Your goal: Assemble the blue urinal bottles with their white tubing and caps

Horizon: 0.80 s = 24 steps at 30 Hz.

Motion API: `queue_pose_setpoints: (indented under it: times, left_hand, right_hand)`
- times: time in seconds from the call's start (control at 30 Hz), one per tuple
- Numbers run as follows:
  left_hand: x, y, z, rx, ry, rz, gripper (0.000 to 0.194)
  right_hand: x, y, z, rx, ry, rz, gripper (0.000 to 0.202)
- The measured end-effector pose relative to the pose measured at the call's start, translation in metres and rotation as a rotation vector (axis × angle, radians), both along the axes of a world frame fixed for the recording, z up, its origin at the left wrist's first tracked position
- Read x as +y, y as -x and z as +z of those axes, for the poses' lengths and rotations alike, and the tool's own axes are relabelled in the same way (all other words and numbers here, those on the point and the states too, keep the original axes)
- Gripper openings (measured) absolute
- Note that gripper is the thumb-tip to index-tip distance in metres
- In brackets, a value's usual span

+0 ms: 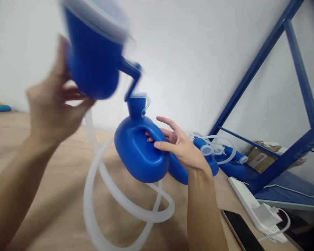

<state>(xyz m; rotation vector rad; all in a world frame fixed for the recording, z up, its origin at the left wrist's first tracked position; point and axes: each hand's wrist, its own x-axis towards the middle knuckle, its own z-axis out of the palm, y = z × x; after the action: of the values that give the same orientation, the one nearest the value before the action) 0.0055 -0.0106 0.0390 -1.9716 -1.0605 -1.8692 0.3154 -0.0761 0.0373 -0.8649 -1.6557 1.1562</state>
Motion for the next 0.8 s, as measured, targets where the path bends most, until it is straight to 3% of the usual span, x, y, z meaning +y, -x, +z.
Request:
queue_pose_setpoints:
  times: [0.1,0.2,0.4,0.6,0.8]
  left_hand:
    - [-0.021,-0.034,-0.003,0.270,-0.238,0.165,0.067]
    - [-0.030,-0.050,-0.009,0.359,-0.378,0.280,0.069]
    - [-0.026,-0.066,-0.020,0.384,-0.393,0.151,0.079]
    - [-0.021,-0.049,-0.010,0.507,-0.412,0.131,0.079]
    - [-0.020,-0.030,-0.003,0.554,-0.245,0.050,0.069]
  right_hand:
    - [-0.001,0.012,-0.006,-0.098,-0.077,-0.055,0.055]
    - [-0.004,0.020,-0.010,-0.191,-0.205,-0.212,0.051]
    - [-0.001,0.037,-0.014,-0.284,-0.450,-0.362,0.045]
    - [0.009,0.038,-0.018,-0.204,-0.492,-0.475,0.045]
    - [0.005,0.040,-0.014,-0.292,-0.524,-0.546,0.043]
